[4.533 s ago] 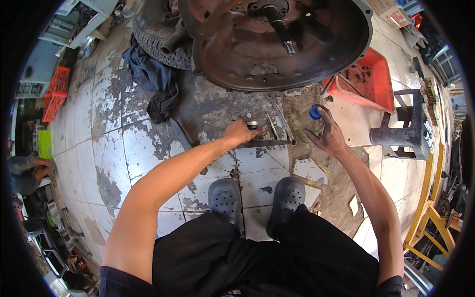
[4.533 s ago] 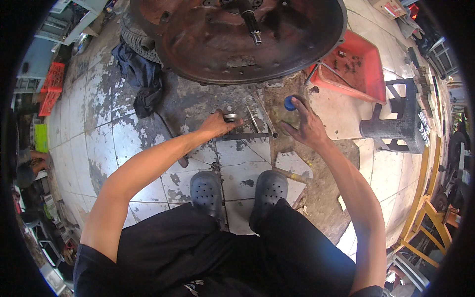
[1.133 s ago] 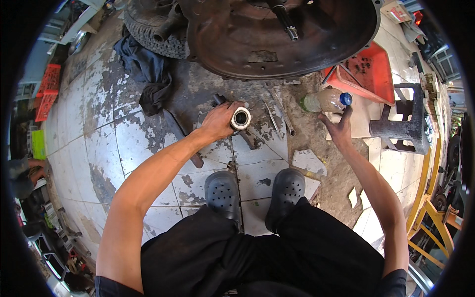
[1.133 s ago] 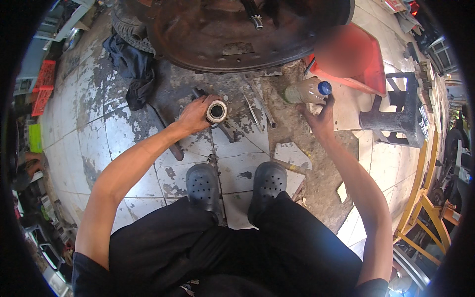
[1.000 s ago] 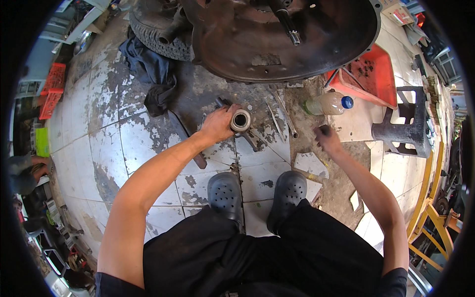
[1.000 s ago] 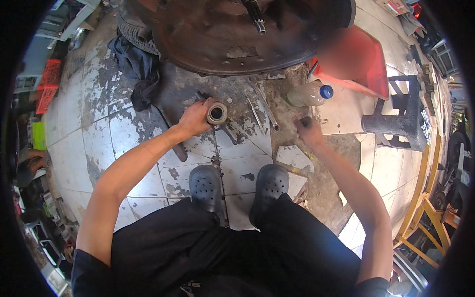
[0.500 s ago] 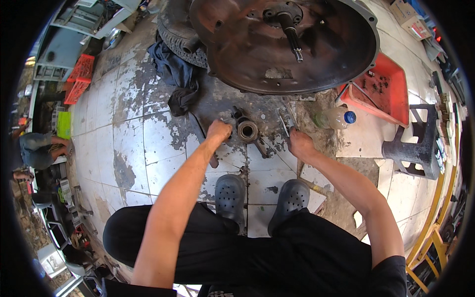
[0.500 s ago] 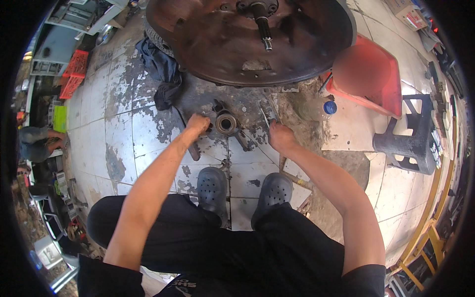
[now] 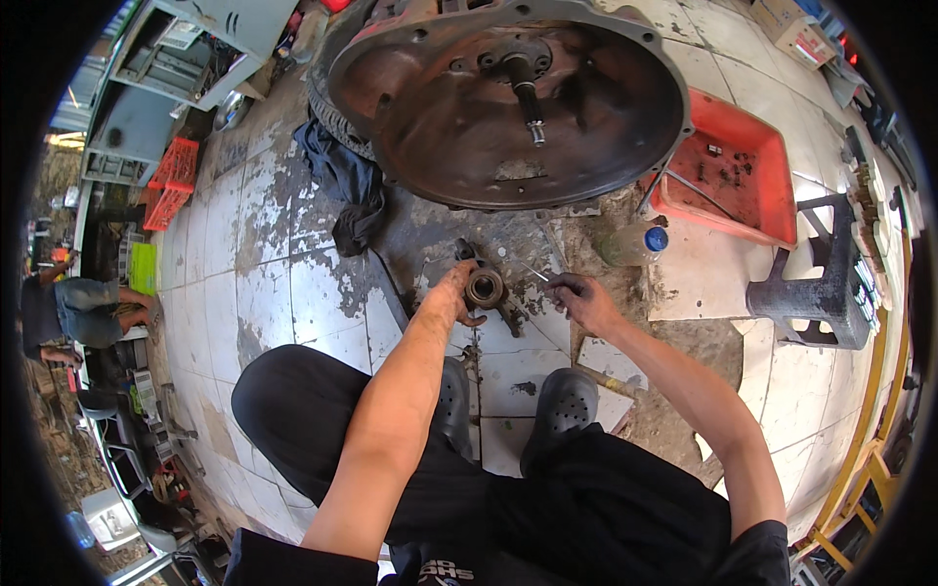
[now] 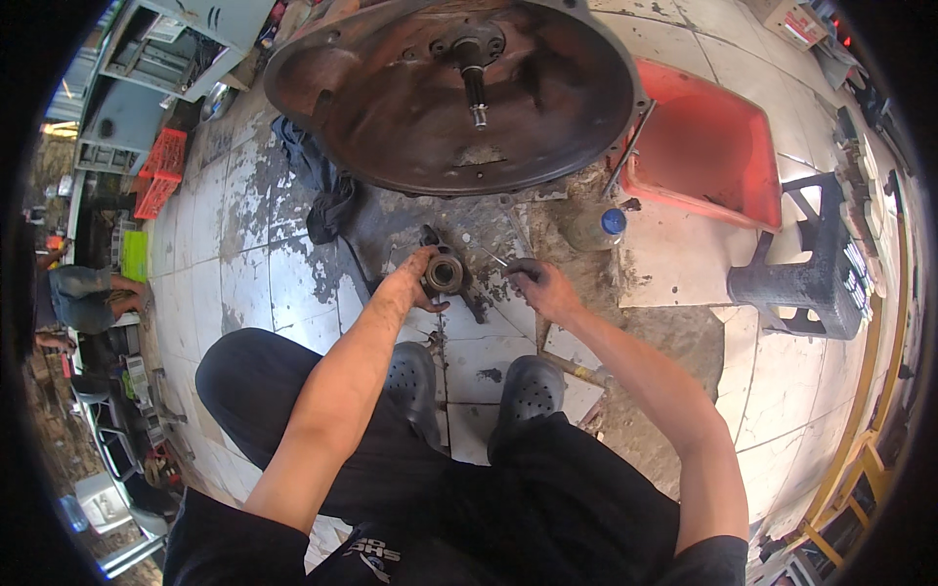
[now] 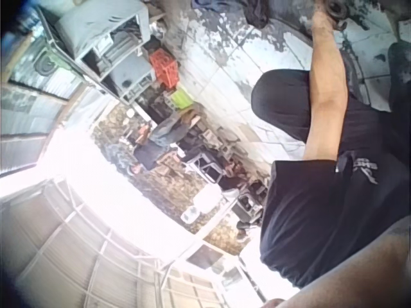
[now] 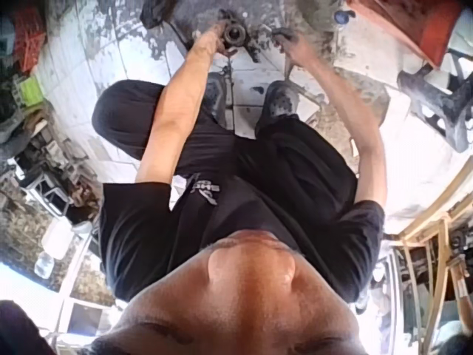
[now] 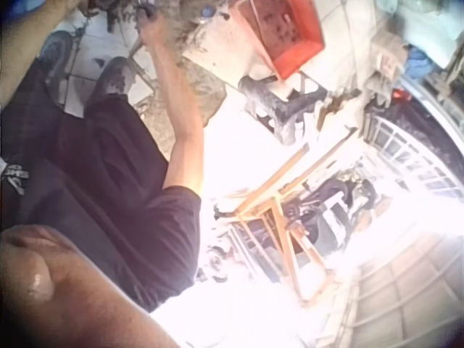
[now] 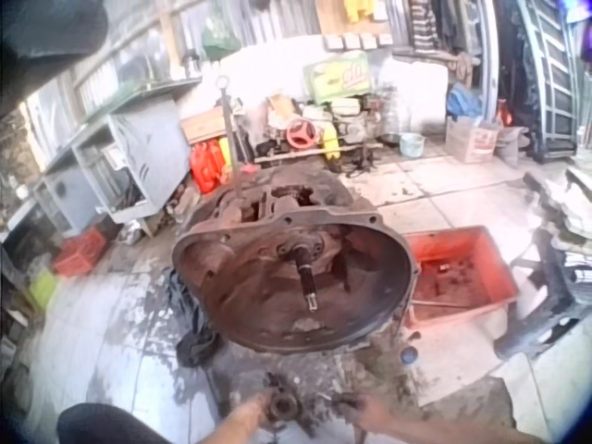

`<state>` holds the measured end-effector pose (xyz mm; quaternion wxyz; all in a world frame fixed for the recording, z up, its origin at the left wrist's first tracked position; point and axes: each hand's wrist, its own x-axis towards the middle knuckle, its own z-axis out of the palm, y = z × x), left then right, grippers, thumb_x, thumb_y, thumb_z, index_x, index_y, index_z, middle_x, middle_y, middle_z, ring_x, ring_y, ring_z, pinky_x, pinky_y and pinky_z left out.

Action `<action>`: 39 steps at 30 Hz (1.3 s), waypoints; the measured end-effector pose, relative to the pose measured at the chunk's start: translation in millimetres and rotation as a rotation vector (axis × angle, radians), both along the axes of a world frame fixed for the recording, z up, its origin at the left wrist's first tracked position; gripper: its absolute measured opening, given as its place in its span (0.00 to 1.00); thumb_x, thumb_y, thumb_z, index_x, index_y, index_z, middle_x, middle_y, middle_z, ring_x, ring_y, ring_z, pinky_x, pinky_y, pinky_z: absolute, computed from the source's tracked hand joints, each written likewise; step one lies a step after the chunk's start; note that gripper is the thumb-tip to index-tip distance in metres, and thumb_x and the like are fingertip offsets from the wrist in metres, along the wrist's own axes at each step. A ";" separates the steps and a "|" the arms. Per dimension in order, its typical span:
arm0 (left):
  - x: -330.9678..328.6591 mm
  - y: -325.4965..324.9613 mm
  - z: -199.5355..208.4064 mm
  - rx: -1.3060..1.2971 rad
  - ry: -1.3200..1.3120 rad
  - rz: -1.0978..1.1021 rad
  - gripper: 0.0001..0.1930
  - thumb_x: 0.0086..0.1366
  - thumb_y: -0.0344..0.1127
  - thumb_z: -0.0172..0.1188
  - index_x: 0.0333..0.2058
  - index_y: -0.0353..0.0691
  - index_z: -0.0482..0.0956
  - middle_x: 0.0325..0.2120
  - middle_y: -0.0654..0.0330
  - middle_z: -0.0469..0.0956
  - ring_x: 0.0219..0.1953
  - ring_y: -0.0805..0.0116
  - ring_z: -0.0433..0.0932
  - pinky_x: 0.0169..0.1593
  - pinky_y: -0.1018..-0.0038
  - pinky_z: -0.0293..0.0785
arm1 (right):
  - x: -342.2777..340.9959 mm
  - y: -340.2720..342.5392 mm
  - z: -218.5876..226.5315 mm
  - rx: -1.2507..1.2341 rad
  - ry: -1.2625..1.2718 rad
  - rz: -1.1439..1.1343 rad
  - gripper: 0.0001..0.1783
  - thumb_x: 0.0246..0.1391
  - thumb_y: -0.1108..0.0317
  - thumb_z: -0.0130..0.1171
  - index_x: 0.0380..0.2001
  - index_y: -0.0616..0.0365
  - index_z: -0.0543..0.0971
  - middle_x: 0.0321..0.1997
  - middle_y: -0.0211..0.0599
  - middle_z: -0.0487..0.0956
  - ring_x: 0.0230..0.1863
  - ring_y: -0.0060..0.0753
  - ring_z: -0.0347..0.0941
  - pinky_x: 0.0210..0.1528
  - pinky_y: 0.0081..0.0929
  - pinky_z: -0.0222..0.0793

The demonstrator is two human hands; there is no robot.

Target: The person works on a disassembled engine block placed on a tire, using a wrench to loosen bolts and remove parts. They then pick up a cylindrical metal component, apply a liquid from a bottle, and use a small tool to clean or adjust it.

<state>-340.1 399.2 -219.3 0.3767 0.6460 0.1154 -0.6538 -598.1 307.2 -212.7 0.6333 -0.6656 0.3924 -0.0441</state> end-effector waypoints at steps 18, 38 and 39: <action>-30.1 6.1 0.4 0.004 0.444 0.294 0.14 0.66 0.41 0.52 0.45 0.39 0.71 0.42 0.48 0.76 0.45 0.53 0.78 0.47 0.56 0.80 | -11.9 17.7 35.1 -0.269 -0.063 -0.004 0.16 0.59 0.61 0.58 0.48 0.55 0.78 0.38 0.43 0.81 0.38 0.35 0.78 0.42 0.30 0.73; -7.7 38.6 223.9 -0.610 0.471 0.272 0.21 0.56 0.32 0.52 0.48 0.28 0.66 0.45 0.50 0.74 0.46 0.57 0.74 0.56 0.61 0.73 | -12.1 -18.7 242.5 -0.242 -0.511 0.003 0.24 0.66 0.57 0.42 0.50 0.67 0.76 0.43 0.45 0.81 0.43 0.30 0.76 0.42 0.28 0.72; -9.2 39.7 223.5 -0.586 0.424 0.306 0.19 0.58 0.33 0.52 0.47 0.29 0.67 0.44 0.50 0.74 0.45 0.56 0.74 0.56 0.60 0.73 | -2.9 -16.6 255.8 -0.221 -0.484 -0.031 0.19 0.64 0.61 0.49 0.47 0.67 0.77 0.42 0.43 0.82 0.39 0.29 0.77 0.41 0.27 0.72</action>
